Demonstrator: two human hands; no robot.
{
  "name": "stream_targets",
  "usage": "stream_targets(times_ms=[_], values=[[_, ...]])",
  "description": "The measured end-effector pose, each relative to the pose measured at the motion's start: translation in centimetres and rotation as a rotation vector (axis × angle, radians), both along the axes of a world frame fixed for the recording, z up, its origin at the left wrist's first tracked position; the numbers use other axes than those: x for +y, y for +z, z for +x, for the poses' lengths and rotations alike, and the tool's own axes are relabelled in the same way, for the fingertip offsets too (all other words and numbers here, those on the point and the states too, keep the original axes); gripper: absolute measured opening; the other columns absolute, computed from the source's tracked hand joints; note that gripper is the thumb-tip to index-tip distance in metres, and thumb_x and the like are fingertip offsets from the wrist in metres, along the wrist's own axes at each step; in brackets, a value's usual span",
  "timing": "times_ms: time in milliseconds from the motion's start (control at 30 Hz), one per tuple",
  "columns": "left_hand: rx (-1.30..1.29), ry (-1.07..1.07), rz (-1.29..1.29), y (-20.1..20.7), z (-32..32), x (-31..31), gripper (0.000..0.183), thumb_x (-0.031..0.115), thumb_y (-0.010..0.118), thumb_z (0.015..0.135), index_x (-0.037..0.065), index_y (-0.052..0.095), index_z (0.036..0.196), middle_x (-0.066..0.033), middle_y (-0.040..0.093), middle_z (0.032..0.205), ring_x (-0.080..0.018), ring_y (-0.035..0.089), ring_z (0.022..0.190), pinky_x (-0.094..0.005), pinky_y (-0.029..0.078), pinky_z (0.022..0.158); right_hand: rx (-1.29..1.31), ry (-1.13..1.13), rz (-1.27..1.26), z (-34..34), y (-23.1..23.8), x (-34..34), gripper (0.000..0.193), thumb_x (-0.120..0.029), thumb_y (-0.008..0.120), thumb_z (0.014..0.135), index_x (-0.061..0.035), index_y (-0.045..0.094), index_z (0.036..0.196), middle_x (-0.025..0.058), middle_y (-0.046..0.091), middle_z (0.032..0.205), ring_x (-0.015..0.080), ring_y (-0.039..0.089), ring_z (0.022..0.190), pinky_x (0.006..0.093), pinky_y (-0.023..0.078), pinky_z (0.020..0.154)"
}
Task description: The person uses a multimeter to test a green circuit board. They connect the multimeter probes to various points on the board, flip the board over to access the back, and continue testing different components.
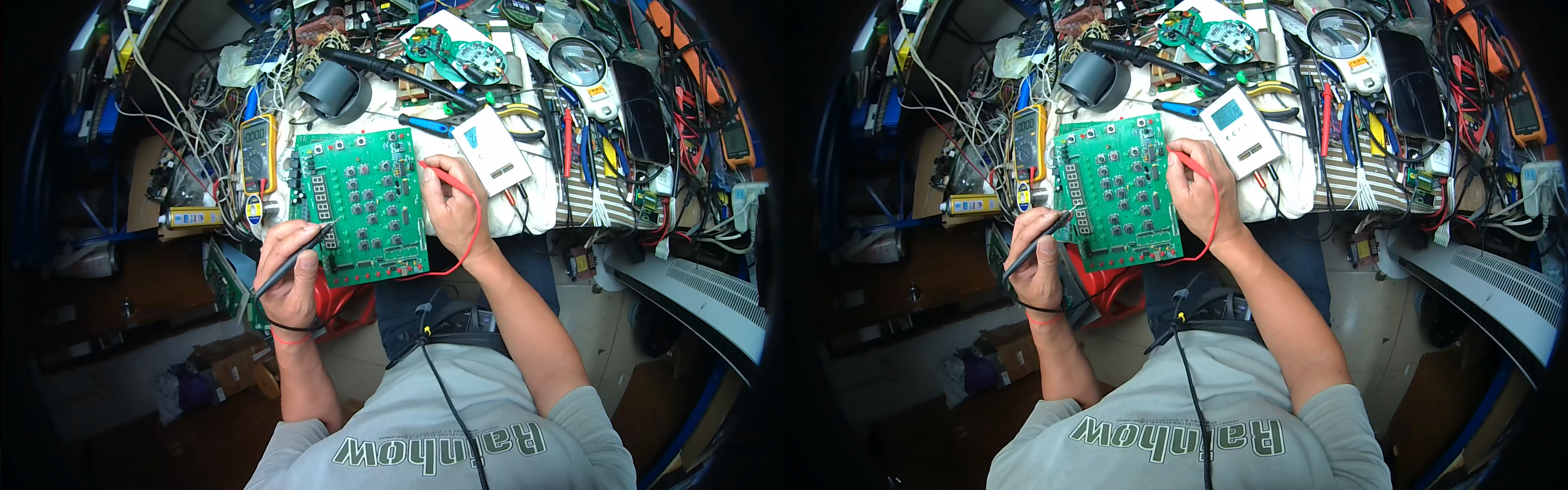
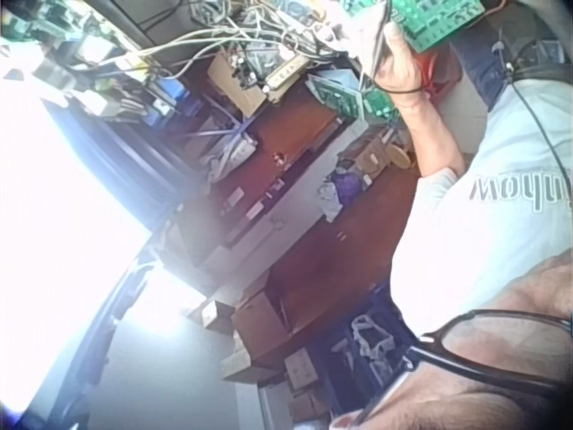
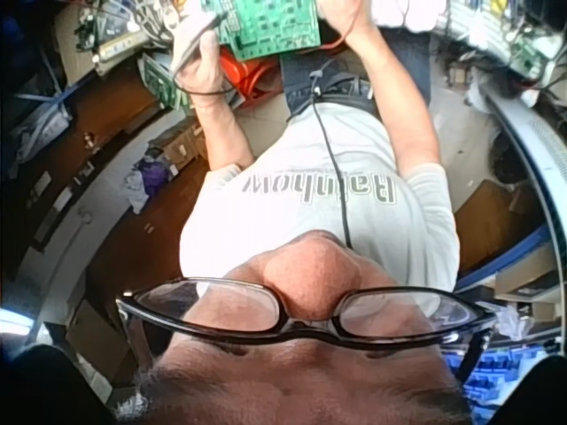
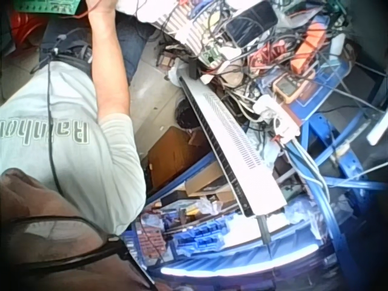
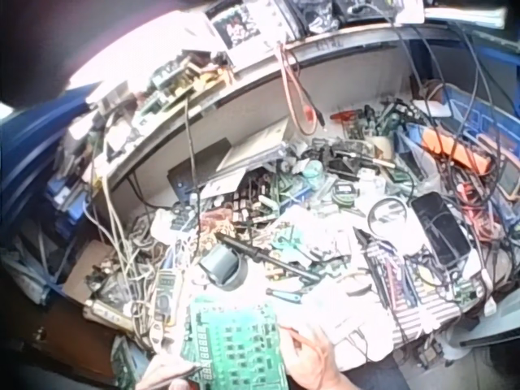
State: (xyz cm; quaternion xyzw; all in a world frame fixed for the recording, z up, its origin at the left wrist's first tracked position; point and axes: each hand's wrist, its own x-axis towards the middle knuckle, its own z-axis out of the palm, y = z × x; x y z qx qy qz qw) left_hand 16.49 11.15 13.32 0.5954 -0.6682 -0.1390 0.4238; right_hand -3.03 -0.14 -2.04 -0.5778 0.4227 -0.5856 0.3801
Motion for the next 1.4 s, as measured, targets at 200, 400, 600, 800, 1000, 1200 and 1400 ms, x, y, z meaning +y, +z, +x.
stream_targets(times_ms=[200,400,600,800,1000,1200,1400], values=[[-0.051,-0.013,-0.020,-0.1,-0.2,-0.3,0.031,0.021,0.074,0.105,-0.006,0.076,0.120,-0.0190,0.071,0.117,-0.0265,0.067,0.105,-0.0349,0.053,0.092,-0.025,0.014,0.012,0.0,0.4,0.0,0.016,-0.004,0.070,0.100,-0.0018,0.067,0.116,0.0178,0.070,0.104,0.0367,0.072,0.091,0.0434,0.059,0.079],[-0.006,-0.006,-0.003,-0.5,-0.6,-0.1,0.031,0.021,0.073,0.105,-0.006,0.075,0.121,-0.0195,0.071,0.116,-0.0268,0.068,0.104,-0.0349,0.054,0.092,-0.014,0.025,0.014,0.0,0.4,0.0,0.018,-0.004,0.070,0.099,-0.0022,0.067,0.117,0.0178,0.070,0.106,0.0377,0.071,0.096,0.0437,0.059,0.082],[-0.026,-0.029,0.009,-0.6,-0.8,-0.5,0.031,0.021,0.074,0.105,-0.005,0.075,0.121,-0.0195,0.071,0.116,-0.0271,0.068,0.104,-0.0358,0.055,0.092,-0.006,0.026,0.010,-0.1,0.3,0.1,0.019,-0.003,0.070,0.099,-0.0020,0.067,0.118,0.0178,0.070,0.107,0.0378,0.071,0.097,0.0439,0.059,0.084],[-0.031,-0.049,0.028,-0.5,-1.5,-1.3,0.030,0.021,0.074,0.105,-0.005,0.076,0.120,-0.0190,0.072,0.115,-0.0278,0.070,0.103,-0.0365,0.056,0.092,-0.002,0.040,0.014,-0.1,0.3,0.0,0.018,-0.003,0.070,0.099,-0.0013,0.067,0.117,0.0179,0.070,0.108,0.0379,0.071,0.097,0.0442,0.059,0.084],[-0.055,-0.083,0.045,-0.6,-1.7,-1.5,0.029,0.021,0.073,0.106,-0.004,0.074,0.119,-0.0191,0.073,0.115,-0.0295,0.071,0.104,-0.0376,0.056,0.093,-0.005,0.039,0.000,-0.1,0.3,-0.1,0.018,-0.003,0.070,0.099,-0.0011,0.067,0.117,0.0180,0.070,0.107,0.0376,0.071,0.097,0.0441,0.059,0.084],[-0.051,-0.077,0.024,-0.7,-1.4,-0.9,0.029,0.022,0.070,0.108,-0.004,0.074,0.119,-0.0198,0.073,0.116,-0.0304,0.071,0.104,-0.0384,0.056,0.094,0.003,0.029,0.000,-0.1,0.4,0.0,0.018,-0.003,0.070,0.099,-0.0010,0.067,0.117,0.0180,0.070,0.106,0.0376,0.071,0.096,0.0438,0.058,0.083],[-0.102,-0.059,0.005,-0.5,-1.1,-0.5,0.028,0.020,0.070,0.108,-0.005,0.073,0.120,-0.0193,0.072,0.115,-0.0300,0.070,0.104,-0.0385,0.056,0.093,0.004,0.030,-0.002,-0.1,0.3,0.0,0.018,-0.004,0.069,0.100,-0.0013,0.067,0.117,0.0182,0.070,0.106,0.0380,0.071,0.095,0.0441,0.058,0.083]])
